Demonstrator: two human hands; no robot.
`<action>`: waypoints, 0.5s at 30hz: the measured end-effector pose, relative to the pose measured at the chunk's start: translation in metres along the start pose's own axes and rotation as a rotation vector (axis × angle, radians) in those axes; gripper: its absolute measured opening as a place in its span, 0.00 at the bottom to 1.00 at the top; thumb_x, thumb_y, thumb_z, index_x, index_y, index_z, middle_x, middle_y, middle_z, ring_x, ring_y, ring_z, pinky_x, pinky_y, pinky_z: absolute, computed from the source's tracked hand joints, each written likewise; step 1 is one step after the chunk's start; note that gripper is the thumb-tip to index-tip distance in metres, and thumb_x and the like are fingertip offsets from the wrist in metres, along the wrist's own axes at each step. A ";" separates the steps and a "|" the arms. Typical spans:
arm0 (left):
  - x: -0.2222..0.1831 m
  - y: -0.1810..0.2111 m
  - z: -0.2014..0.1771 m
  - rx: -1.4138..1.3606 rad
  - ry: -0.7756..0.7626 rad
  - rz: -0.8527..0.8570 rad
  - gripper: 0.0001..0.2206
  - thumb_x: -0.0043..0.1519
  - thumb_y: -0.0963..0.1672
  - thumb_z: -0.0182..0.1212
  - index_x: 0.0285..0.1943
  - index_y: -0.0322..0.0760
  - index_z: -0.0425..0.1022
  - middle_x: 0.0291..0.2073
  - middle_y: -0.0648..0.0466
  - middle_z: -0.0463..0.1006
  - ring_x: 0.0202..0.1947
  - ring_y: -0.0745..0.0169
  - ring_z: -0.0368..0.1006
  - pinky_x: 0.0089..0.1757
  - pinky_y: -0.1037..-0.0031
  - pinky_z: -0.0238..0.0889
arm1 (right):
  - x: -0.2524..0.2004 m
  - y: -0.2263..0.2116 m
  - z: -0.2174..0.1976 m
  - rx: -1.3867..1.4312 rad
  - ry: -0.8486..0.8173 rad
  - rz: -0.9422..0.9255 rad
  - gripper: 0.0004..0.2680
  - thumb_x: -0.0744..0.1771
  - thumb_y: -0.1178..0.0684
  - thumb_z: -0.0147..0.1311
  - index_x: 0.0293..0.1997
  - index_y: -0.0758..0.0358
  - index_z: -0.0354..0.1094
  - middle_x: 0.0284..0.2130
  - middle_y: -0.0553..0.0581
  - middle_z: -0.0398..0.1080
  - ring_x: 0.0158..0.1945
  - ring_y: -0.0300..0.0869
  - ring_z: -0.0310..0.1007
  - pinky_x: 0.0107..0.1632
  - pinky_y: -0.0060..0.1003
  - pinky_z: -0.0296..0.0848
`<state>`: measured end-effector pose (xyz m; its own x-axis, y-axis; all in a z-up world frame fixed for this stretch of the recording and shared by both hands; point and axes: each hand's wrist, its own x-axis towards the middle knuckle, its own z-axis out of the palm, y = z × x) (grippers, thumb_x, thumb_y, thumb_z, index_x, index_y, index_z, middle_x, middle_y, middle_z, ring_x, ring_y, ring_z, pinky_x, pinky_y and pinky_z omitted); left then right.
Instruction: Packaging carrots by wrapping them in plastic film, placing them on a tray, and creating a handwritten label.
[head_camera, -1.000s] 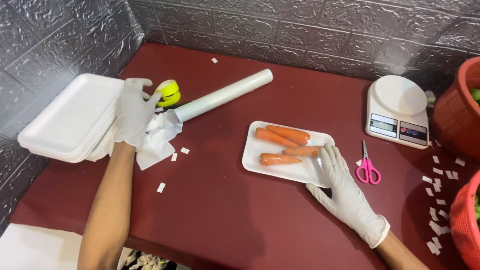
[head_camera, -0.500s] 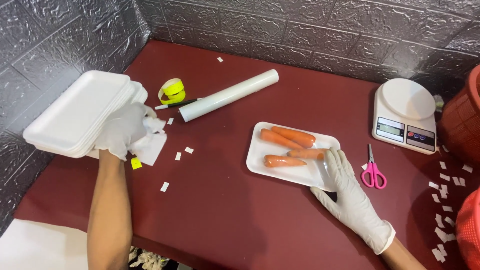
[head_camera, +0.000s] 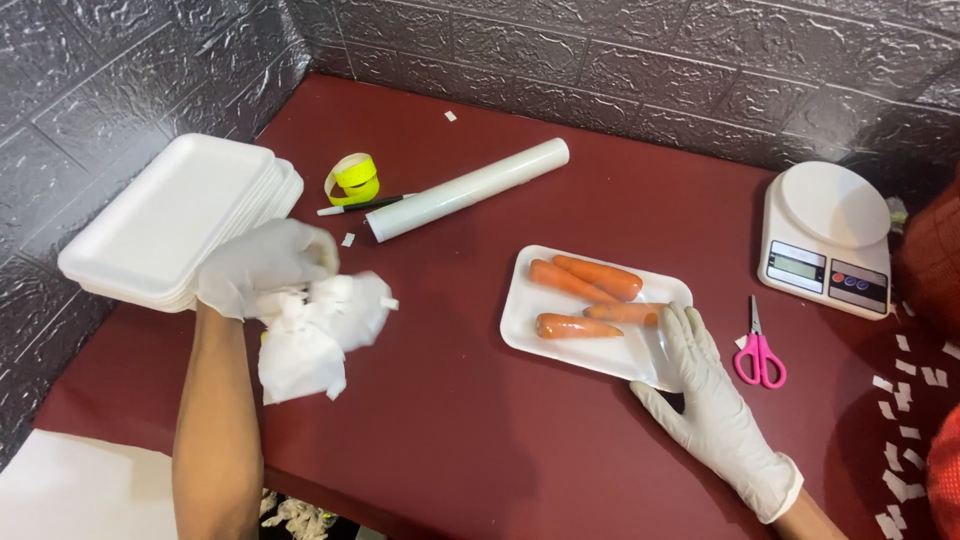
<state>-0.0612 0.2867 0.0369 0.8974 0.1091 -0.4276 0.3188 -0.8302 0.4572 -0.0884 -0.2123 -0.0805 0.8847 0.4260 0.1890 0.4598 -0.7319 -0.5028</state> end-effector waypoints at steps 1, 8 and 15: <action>0.000 0.003 -0.002 -0.001 0.001 -0.003 0.02 0.50 0.41 0.59 0.25 0.39 0.75 0.21 0.58 0.78 0.26 0.65 0.70 0.33 0.73 0.61 | 0.001 0.000 0.000 0.001 -0.002 -0.003 0.34 0.64 0.47 0.57 0.78 0.57 0.38 0.77 0.57 0.40 0.80 0.58 0.34 0.71 0.53 0.51; -0.024 0.019 -0.008 -0.464 0.403 0.237 0.12 0.63 0.42 0.55 0.54 0.41 0.77 0.49 0.55 0.81 0.52 0.68 0.75 0.54 0.75 0.66 | 0.002 0.001 0.001 -0.007 0.039 -0.103 0.33 0.64 0.48 0.56 0.77 0.60 0.38 0.76 0.60 0.44 0.79 0.62 0.37 0.71 0.54 0.51; -0.049 -0.009 0.013 0.384 0.141 -0.215 0.45 0.45 0.53 0.74 0.76 0.58 0.59 0.71 0.64 0.66 0.69 0.59 0.64 0.62 0.66 0.60 | 0.002 0.006 0.003 -0.014 0.064 -0.134 0.33 0.64 0.48 0.57 0.77 0.62 0.40 0.75 0.61 0.46 0.79 0.62 0.38 0.72 0.54 0.50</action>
<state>-0.1122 0.2817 0.0441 0.8643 0.3524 -0.3588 0.3900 -0.9201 0.0359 -0.0845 -0.2140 -0.0859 0.8181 0.4861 0.3073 0.5749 -0.6782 -0.4578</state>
